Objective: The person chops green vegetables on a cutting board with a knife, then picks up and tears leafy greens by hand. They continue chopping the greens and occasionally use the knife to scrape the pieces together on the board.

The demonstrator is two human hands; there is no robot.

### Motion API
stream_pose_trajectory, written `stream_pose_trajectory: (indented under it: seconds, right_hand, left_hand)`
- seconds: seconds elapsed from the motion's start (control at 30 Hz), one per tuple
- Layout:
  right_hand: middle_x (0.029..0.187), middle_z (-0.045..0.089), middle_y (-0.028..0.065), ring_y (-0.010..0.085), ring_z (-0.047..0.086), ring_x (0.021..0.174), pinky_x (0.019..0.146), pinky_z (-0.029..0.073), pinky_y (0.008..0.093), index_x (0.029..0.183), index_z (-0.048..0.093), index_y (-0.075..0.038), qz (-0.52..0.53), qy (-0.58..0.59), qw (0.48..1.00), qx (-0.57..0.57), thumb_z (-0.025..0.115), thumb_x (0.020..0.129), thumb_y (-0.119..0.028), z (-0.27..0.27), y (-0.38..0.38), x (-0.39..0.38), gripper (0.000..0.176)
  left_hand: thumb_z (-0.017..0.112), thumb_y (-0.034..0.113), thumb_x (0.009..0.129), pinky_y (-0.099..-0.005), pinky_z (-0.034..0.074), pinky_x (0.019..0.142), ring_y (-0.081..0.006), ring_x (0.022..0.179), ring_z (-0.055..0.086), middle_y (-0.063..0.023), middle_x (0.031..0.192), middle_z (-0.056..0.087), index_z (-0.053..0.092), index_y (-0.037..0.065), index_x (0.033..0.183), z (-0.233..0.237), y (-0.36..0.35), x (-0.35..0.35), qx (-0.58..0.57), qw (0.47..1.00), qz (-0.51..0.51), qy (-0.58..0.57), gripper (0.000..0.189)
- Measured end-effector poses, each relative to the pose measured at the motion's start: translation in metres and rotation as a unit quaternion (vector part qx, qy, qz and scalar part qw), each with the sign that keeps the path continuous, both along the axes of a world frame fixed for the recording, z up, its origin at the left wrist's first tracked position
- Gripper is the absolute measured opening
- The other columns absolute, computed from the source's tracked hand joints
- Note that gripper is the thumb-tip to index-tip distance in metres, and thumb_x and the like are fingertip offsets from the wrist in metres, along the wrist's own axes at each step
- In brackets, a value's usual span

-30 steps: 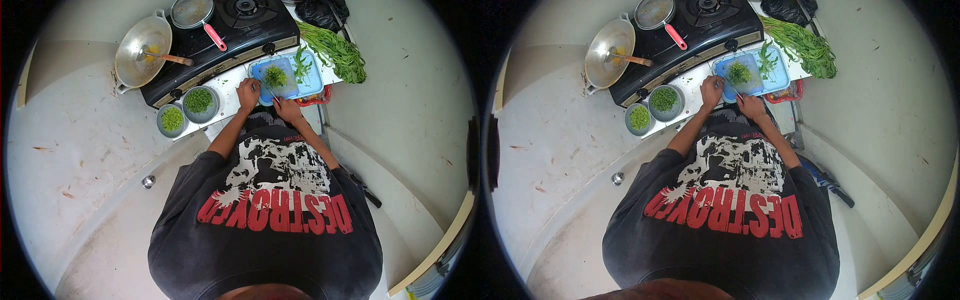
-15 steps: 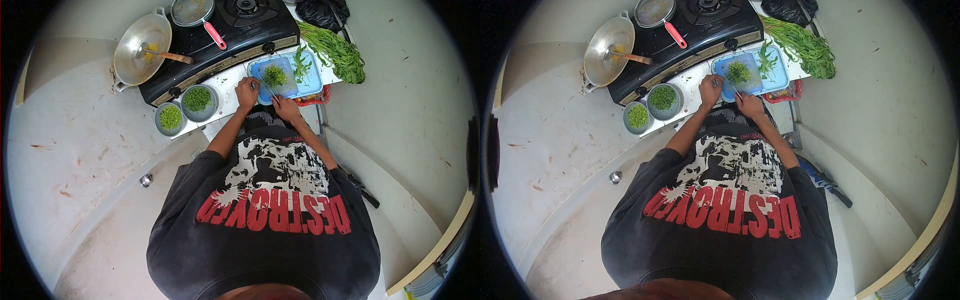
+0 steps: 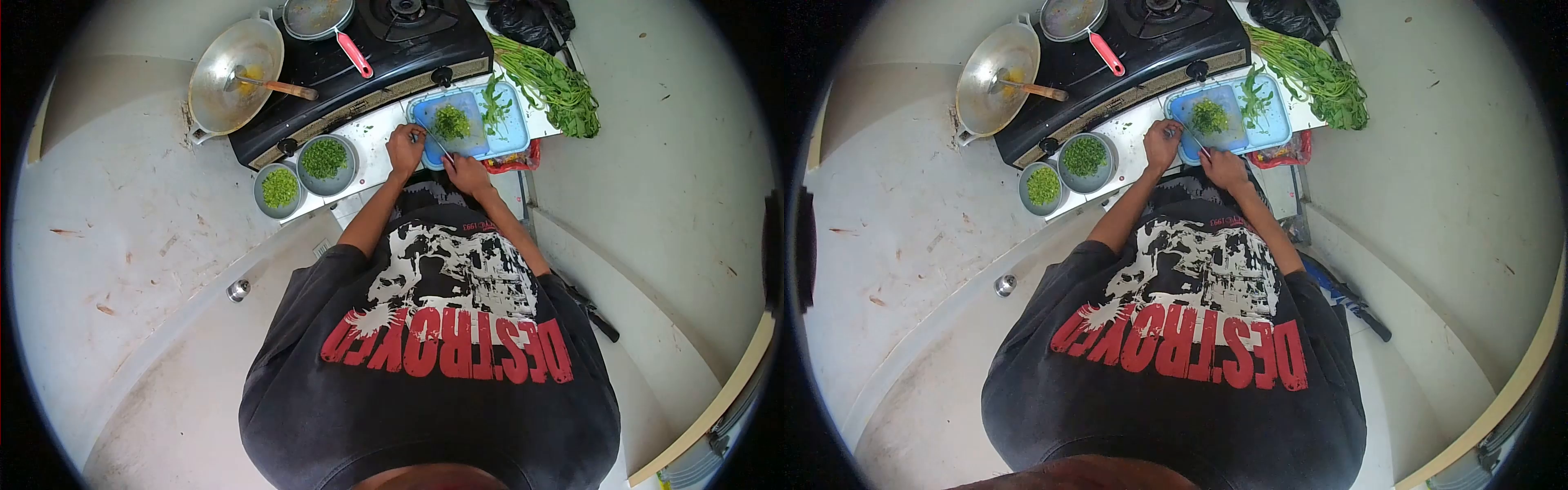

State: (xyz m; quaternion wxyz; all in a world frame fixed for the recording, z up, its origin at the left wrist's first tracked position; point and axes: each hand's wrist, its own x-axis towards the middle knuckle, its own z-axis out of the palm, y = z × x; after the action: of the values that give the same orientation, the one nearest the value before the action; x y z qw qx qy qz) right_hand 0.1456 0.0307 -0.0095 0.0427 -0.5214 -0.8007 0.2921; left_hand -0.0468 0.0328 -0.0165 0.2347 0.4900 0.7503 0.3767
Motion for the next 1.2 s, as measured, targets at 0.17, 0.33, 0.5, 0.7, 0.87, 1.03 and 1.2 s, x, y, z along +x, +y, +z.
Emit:
stream_pose_trajectory:
  seconds: [0.17,0.33,0.5,0.7,0.87,1.03,1.2]
  right_hand:
    - [0.071,0.066,0.0279,0.0487,0.067,0.069,0.067,0.054,0.0578,0.088,0.064,0.001,-0.007,-0.016,1.0,-0.004,0.051,0.102,-0.043,0.003,-0.007,0.013,0.048]
    - [0.071,0.066,0.0285,0.0485,0.067,0.07,0.068,0.054,0.0577,0.088,0.064,0.001,-0.018,0.008,1.0,-0.014,0.051,0.102,-0.043,0.0,-0.002,0.002,0.048]
    - [0.072,0.066,0.0291,0.0485,0.067,0.071,0.068,0.054,0.0575,0.088,0.064,0.0,-0.011,0.007,1.0,-0.012,0.051,0.102,-0.043,0.01,-0.003,-0.002,0.047]
    - [0.071,0.066,0.029,0.0494,0.067,0.071,0.069,0.055,0.0575,0.091,0.064,0.0,-0.005,0.008,1.0,-0.019,0.051,0.102,-0.043,0.012,-0.004,-0.006,0.047]
    - [0.08,0.069,0.0276,0.0481,0.069,0.079,0.074,0.056,0.0568,0.101,0.066,0.0,0.007,-0.047,0.998,-0.052,0.046,0.102,-0.048,0.017,0.005,-0.015,0.052]
    - [0.073,0.067,0.0287,0.0488,0.068,0.074,0.068,0.055,0.0576,0.094,0.065,0.0,-0.006,-0.027,0.999,-0.021,0.049,0.102,-0.045,0.01,-0.007,0.005,0.049]
    - [0.07,0.065,0.0291,0.0494,0.066,0.069,0.066,0.054,0.058,0.089,0.064,0.001,-0.019,-0.004,1.0,-0.016,0.051,0.102,-0.043,0.01,-0.004,0.005,0.048]
  left_hand:
    - [0.075,0.012,0.081,-0.037,0.052,0.071,-0.0249,0.074,0.066,-0.0091,0.085,0.07,0.076,0.009,0.088,-0.001,0.001,0.0,-0.001,1.0,0.0,0.006,0.007]
    - [0.074,0.011,0.082,-0.038,0.052,0.071,-0.0268,0.078,0.066,-0.0084,0.087,0.071,0.076,0.009,0.088,0.007,-0.003,-0.002,0.025,0.997,-0.04,0.063,0.006]
    - [0.072,0.013,0.084,-0.0417,0.05,0.077,-0.0298,0.087,0.065,-0.0072,0.093,0.072,0.077,0.009,0.089,0.015,-0.007,-0.004,0.023,0.988,-0.078,0.132,0.008]
    - [0.071,0.015,0.085,-0.0438,0.044,0.08,-0.0291,0.092,0.063,-0.0059,0.096,0.071,0.078,0.011,0.089,0.009,-0.011,-0.004,0.012,0.99,-0.074,0.121,0.009]
    - [0.071,0.014,0.083,-0.0465,0.047,0.078,-0.0308,0.092,0.065,-0.0067,0.095,0.071,0.076,0.01,0.087,0.002,-0.004,-0.001,-0.02,0.999,-0.033,0.038,0.008]
    - [0.071,0.015,0.082,-0.0454,0.049,0.076,-0.0307,0.089,0.065,-0.0073,0.092,0.072,0.076,0.011,0.083,0.003,0.001,-0.002,-0.015,0.997,-0.027,0.069,0.006]
    - [0.07,0.014,0.082,-0.0453,0.049,0.075,-0.0308,0.088,0.065,-0.0075,0.091,0.072,0.076,0.011,0.083,0.008,-0.001,-0.004,-0.011,0.996,-0.047,0.078,0.007]
